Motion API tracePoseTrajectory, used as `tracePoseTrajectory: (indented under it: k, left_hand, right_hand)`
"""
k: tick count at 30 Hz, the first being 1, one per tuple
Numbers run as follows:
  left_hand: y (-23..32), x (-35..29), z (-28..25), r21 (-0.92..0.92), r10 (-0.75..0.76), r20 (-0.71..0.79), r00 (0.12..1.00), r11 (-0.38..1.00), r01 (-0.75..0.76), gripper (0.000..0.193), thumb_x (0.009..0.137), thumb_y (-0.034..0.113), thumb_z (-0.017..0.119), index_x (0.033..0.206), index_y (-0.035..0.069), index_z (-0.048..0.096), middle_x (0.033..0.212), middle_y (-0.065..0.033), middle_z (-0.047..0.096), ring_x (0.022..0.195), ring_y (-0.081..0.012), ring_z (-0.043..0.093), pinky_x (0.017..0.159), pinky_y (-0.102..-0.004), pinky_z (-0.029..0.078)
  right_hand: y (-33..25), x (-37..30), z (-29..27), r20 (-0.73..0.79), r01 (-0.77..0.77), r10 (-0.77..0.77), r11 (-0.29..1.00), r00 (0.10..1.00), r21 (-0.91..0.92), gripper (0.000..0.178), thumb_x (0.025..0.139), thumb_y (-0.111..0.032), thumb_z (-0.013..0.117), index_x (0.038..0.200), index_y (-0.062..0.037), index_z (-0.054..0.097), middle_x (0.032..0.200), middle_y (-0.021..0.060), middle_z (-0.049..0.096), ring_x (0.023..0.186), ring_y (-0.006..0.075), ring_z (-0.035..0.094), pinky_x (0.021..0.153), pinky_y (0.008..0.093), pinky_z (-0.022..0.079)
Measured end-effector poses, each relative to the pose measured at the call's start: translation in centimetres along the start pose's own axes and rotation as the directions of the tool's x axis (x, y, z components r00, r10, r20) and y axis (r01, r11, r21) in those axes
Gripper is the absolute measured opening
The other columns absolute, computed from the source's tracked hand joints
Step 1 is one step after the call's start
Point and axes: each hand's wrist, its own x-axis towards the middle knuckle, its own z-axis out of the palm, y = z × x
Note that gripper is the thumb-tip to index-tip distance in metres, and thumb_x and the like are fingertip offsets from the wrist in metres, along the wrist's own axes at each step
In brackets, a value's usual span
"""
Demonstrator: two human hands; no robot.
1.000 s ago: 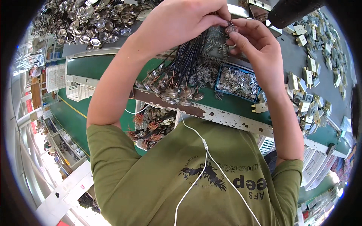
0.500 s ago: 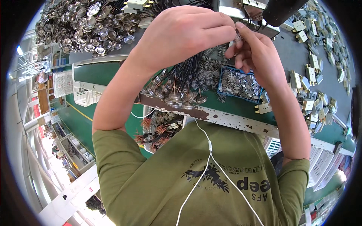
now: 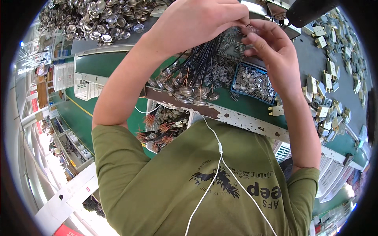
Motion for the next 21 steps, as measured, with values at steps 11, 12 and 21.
tracePoseTrajectory:
  k: [11, 12, 21]
  left_hand:
    - [-0.5, 0.1, -0.2, 0.389, 0.364, 0.125, 0.923, 0.838, -0.383, 0.016, 0.083, 0.012, 0.065, 0.098, 0.007, 0.065, 0.094, -0.0054, 0.067, 0.083, -0.0236, 0.07, 0.07, -0.034, 0.057]
    - [0.0, 0.1, -0.3, 0.12, 0.234, 0.074, 0.969, 0.963, -0.241, 0.015, 0.085, 0.012, 0.065, 0.099, 0.007, 0.065, 0.093, -0.0064, 0.067, 0.083, -0.0253, 0.069, 0.071, -0.0353, 0.056]
    - [0.9, -1.8, 0.7, -0.076, -0.134, 0.083, 0.987, 0.987, 0.141, 0.014, 0.082, 0.009, 0.072, 0.096, 0.009, 0.069, 0.103, -0.0023, 0.074, 0.088, -0.0244, 0.073, 0.074, -0.0349, 0.058]
  right_hand:
    - [-1.2, 0.7, -0.1, -0.076, -0.314, 0.309, 0.946, 0.948, -0.083, 0.048, 0.105, -0.05, 0.056, 0.094, -0.0038, 0.061, 0.07, 0.0076, 0.067, 0.05, 0.009, 0.058, 0.041, 0.0205, 0.04]
    - [-1.3, 0.8, -0.3, -0.095, -0.326, 0.317, 0.94, 0.943, -0.099, 0.049, 0.105, -0.05, 0.056, 0.093, -0.0037, 0.061, 0.07, 0.0077, 0.067, 0.05, 0.0091, 0.059, 0.041, 0.0205, 0.04]
    - [-0.4, -0.6, 0.7, -0.021, -0.134, 0.137, 0.986, 0.99, 0.1, 0.028, 0.108, -0.025, 0.056, 0.12, -0.0006, 0.059, 0.104, 0.0101, 0.069, 0.083, 0.0145, 0.066, 0.068, 0.0261, 0.053]
